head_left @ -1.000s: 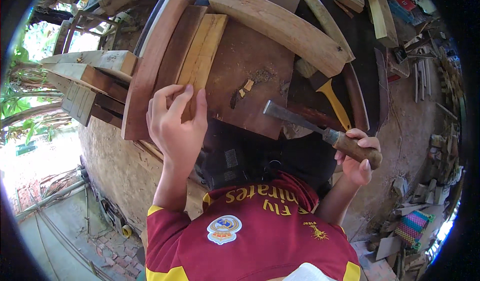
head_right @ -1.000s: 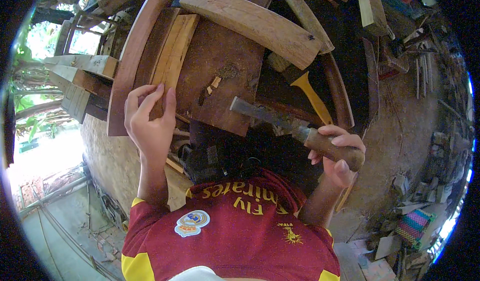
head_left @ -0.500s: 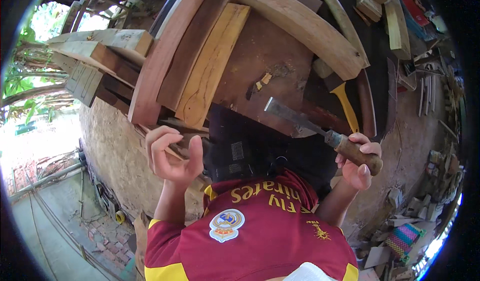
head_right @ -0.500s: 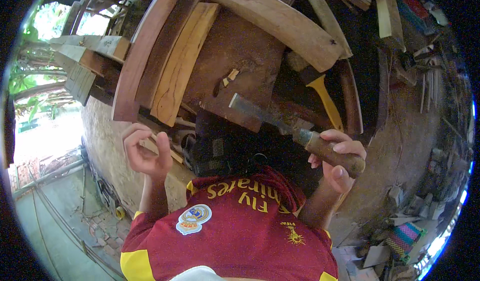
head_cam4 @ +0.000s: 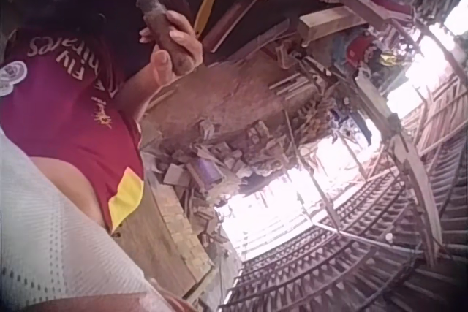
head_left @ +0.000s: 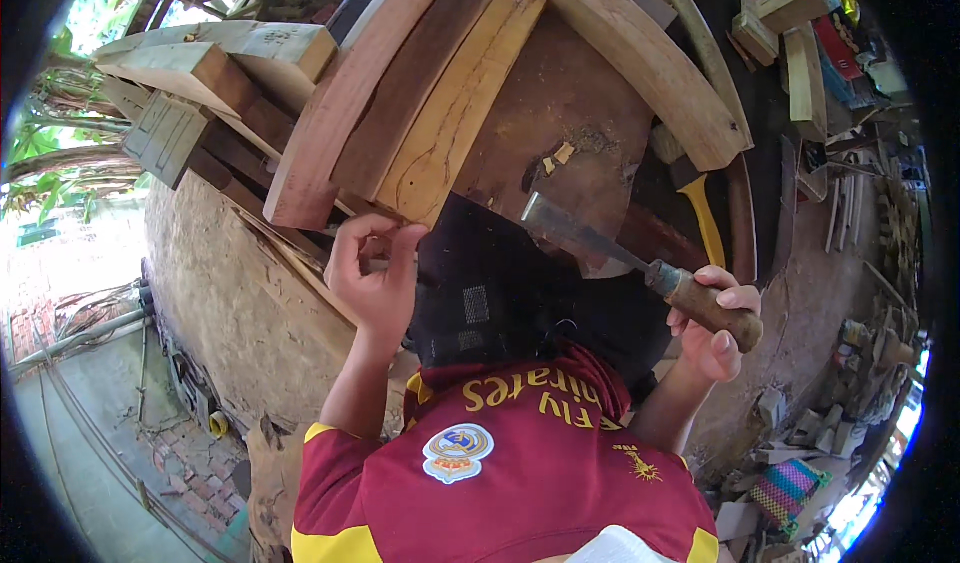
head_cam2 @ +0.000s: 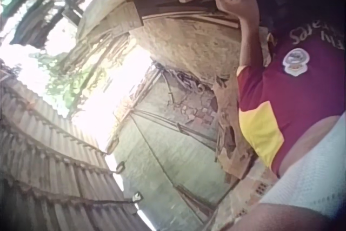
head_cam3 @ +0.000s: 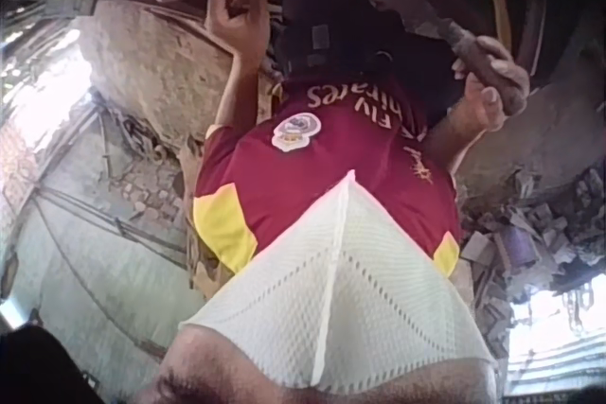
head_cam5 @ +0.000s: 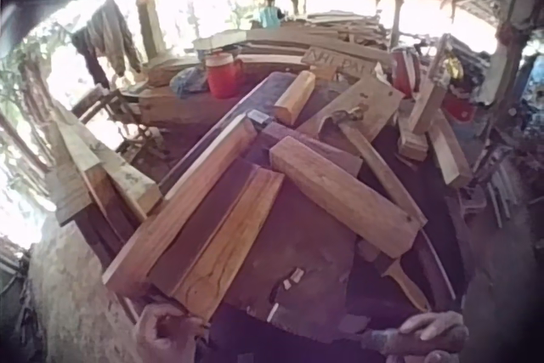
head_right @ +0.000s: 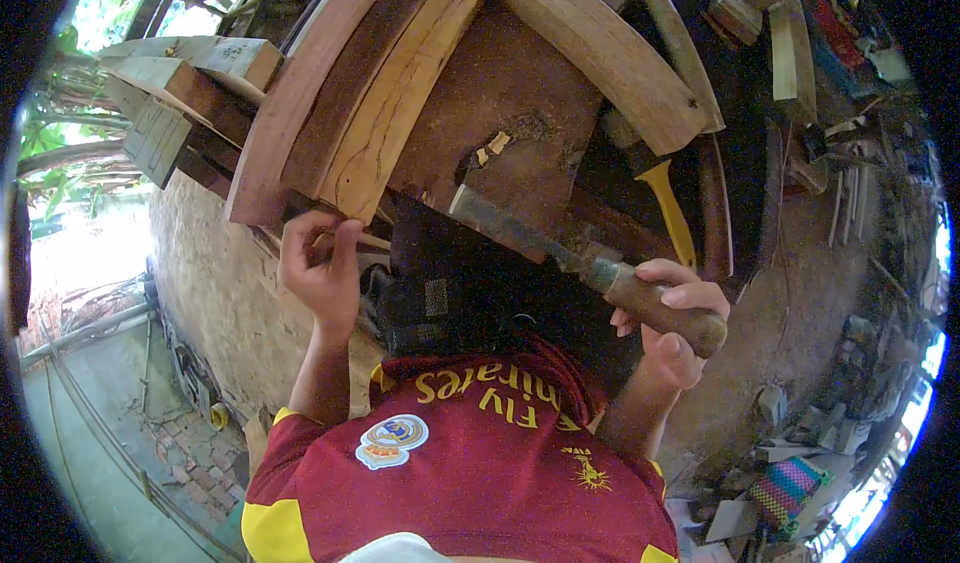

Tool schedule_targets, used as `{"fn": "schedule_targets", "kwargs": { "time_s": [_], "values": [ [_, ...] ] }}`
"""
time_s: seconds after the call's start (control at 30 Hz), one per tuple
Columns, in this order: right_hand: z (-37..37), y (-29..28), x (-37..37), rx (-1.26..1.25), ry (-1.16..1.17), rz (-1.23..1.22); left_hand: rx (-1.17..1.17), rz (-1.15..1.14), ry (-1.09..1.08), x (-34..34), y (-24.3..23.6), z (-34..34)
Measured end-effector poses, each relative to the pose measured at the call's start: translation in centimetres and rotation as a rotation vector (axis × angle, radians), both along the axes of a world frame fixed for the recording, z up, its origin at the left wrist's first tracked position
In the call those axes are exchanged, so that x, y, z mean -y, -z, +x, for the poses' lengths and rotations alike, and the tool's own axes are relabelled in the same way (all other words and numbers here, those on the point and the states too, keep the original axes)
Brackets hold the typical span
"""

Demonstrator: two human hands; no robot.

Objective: The person uses a chisel to carve and shape a curved piece of wood held in their left hand. They repeatedly scrape the tool along the wood's surface to remove thin shavings. At one point, they switch to a brush to sweep away debris from the work area before resuming the carving process.

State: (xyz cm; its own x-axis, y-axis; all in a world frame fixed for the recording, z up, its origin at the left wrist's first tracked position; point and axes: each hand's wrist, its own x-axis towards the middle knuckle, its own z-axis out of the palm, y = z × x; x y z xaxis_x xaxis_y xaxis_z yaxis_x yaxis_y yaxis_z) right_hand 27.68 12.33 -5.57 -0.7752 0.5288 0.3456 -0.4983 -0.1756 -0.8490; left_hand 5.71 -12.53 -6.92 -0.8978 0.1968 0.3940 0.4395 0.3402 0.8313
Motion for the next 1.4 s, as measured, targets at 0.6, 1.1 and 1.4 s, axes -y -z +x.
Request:
{"fn": "schedule_targets", "kwargs": {
  "time_s": [0.6, 1.1, 1.4],
  "values": [
    [-3.6, -1.4, 4.0, 0.036, 0.005, 0.053, 0.953, 0.676, 0.273, -1.6, 0.8, -1.0],
    [-5.2, -3.2, 6.5, 0.172, 0.084, 0.022, 0.988, 0.819, 0.429, -1.0, 2.7, -1.6],
    [-5.3, -4.2, 5.8, 0.174, 0.046, 0.039, 0.985, 0.804, 0.483, -0.7, 2.6, -1.8]
  ]
}}
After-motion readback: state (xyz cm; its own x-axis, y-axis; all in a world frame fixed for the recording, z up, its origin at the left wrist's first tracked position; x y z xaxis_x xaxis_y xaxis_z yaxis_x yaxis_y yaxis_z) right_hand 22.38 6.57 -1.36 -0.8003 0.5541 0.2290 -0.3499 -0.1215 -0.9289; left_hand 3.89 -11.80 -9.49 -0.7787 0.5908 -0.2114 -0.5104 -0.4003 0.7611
